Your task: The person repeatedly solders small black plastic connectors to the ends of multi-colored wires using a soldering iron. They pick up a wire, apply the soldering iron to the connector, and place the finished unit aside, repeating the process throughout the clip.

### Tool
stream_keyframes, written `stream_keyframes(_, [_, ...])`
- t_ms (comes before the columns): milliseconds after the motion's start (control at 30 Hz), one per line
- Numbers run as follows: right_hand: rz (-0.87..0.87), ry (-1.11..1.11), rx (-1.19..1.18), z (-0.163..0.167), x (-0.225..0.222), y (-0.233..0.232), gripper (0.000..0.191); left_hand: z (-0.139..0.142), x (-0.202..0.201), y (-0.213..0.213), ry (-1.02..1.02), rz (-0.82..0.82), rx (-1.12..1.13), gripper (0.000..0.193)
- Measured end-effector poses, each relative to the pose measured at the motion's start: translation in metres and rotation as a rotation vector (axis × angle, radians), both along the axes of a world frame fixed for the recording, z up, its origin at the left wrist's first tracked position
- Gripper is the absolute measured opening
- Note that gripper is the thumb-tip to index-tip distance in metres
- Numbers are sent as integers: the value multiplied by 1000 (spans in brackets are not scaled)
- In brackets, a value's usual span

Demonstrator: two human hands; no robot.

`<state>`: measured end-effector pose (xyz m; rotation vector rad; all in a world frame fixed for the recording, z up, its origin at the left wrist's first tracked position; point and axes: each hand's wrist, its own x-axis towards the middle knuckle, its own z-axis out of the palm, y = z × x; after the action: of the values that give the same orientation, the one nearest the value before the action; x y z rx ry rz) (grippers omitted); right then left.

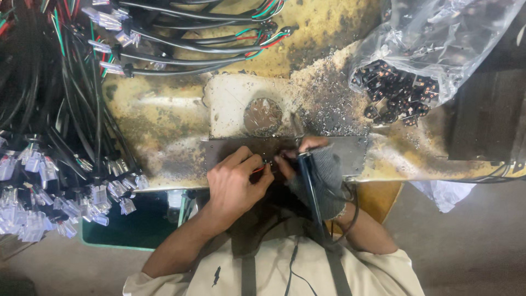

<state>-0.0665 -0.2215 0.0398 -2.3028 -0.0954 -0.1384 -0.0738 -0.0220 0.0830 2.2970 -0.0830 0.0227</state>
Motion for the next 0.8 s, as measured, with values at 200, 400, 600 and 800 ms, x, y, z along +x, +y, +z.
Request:
stream_keyframes(200, [180, 66, 94, 10, -11, 10, 34, -3, -4, 2, 15, -21, -5, 15])
stream_keyframes(400, [207, -4, 152, 10, -10, 15, 39, 2, -5, 2, -1, 17, 20, 13])
stream_keyframes(600, [170, -49, 175, 12, -12, 20, 46, 17, -16, -10, -78, 141, 179, 18])
stream_keyframes(800, [145, -22, 240, 12, -12, 18, 46, -44, -77, 36, -564, 48, 180, 28])
